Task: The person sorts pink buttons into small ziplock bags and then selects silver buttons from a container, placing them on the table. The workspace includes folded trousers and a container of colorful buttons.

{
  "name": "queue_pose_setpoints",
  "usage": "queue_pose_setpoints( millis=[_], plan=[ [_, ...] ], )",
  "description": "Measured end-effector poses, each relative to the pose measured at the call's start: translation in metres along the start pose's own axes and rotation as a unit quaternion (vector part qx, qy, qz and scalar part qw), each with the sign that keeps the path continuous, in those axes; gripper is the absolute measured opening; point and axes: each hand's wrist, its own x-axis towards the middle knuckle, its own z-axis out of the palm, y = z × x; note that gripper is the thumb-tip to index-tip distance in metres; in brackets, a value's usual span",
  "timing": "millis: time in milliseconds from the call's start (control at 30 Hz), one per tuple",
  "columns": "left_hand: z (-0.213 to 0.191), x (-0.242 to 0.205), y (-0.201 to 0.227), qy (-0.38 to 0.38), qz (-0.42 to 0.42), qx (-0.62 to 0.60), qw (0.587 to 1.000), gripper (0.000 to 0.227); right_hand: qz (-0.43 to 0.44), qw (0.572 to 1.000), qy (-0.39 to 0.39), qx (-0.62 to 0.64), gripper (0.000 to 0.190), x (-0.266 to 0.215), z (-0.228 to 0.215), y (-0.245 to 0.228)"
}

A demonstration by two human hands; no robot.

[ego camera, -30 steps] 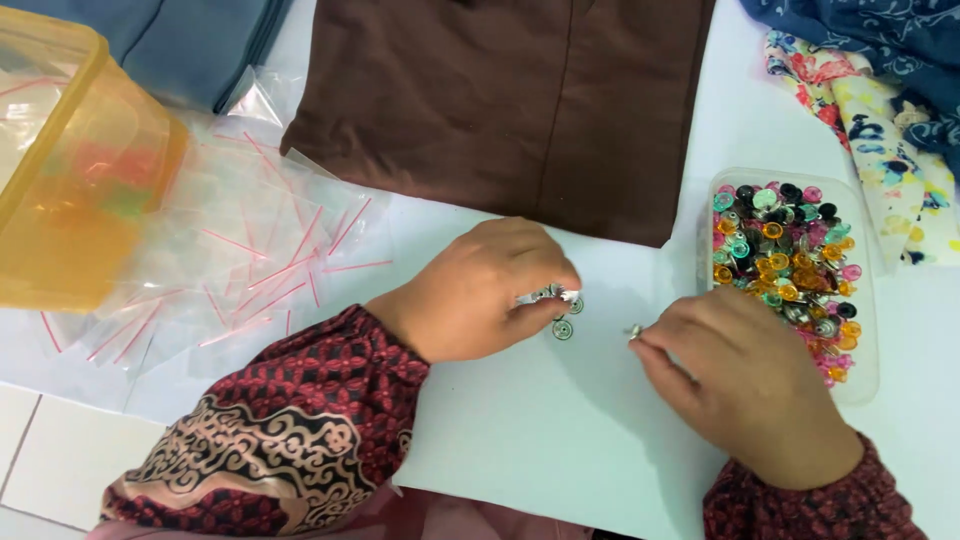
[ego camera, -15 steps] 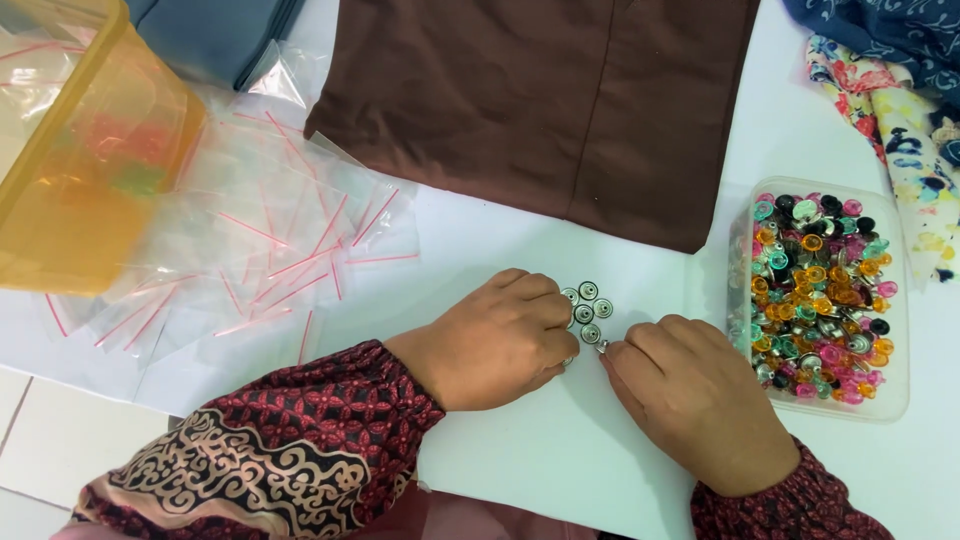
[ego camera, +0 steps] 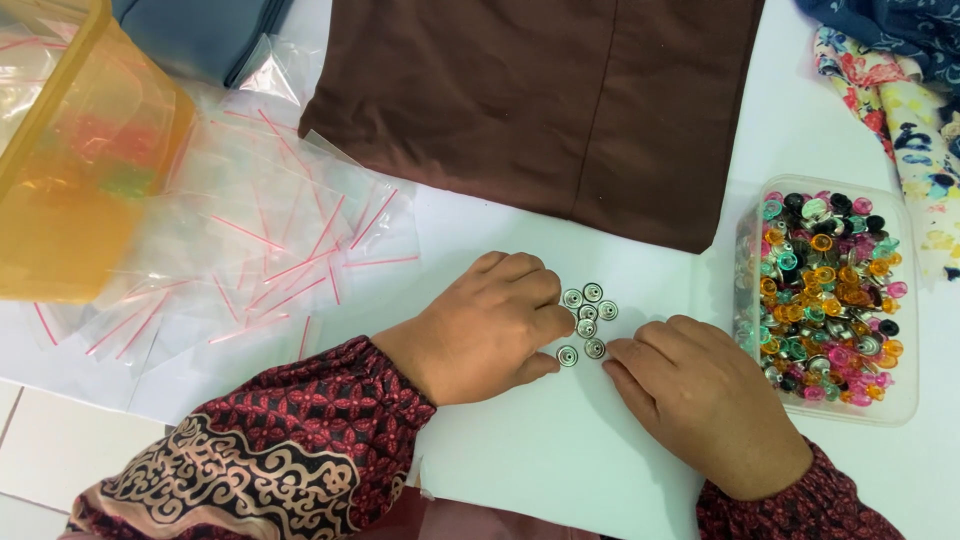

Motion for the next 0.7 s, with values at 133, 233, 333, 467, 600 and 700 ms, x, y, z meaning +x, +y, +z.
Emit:
queue_pose_setpoints(
  millis=[133,233,333,467,600,700],
  plan=[
    [-0.001,0.002,0.005,0.006,0.009,0.020,1.000,0.036,-0.004,1.000,0.013,0.005,0.012,0.003,0.000,-0.003],
    [-0.002,0.003,0.006,0.022,0.003,0.049,0.999,0.035,-0.006,1.000,0.005,0.017,0.014,0.003,0.000,-0.002],
    [-0.001,0.002,0.004,0.040,-0.013,0.051,0.998,0.031,0.015,1.000,0.022,0.012,0.019,0.005,0.000,-0.002],
    [0.001,0.002,0.003,0.029,-0.019,0.052,0.998,0.038,0.029,0.999,0.034,-0.022,0.027,0.005,0.006,-0.002],
    [0.001,0.003,0.002,0.019,-0.027,0.033,0.999,0.035,0.033,0.998,0.026,-0.037,0.027,0.003,0.010,-0.001],
    [-0.003,0.004,0.004,0.030,-0.021,0.015,0.999,0.033,0.030,0.998,0.051,-0.009,0.025,0.002,-0.001,-0.006]
  ],
)
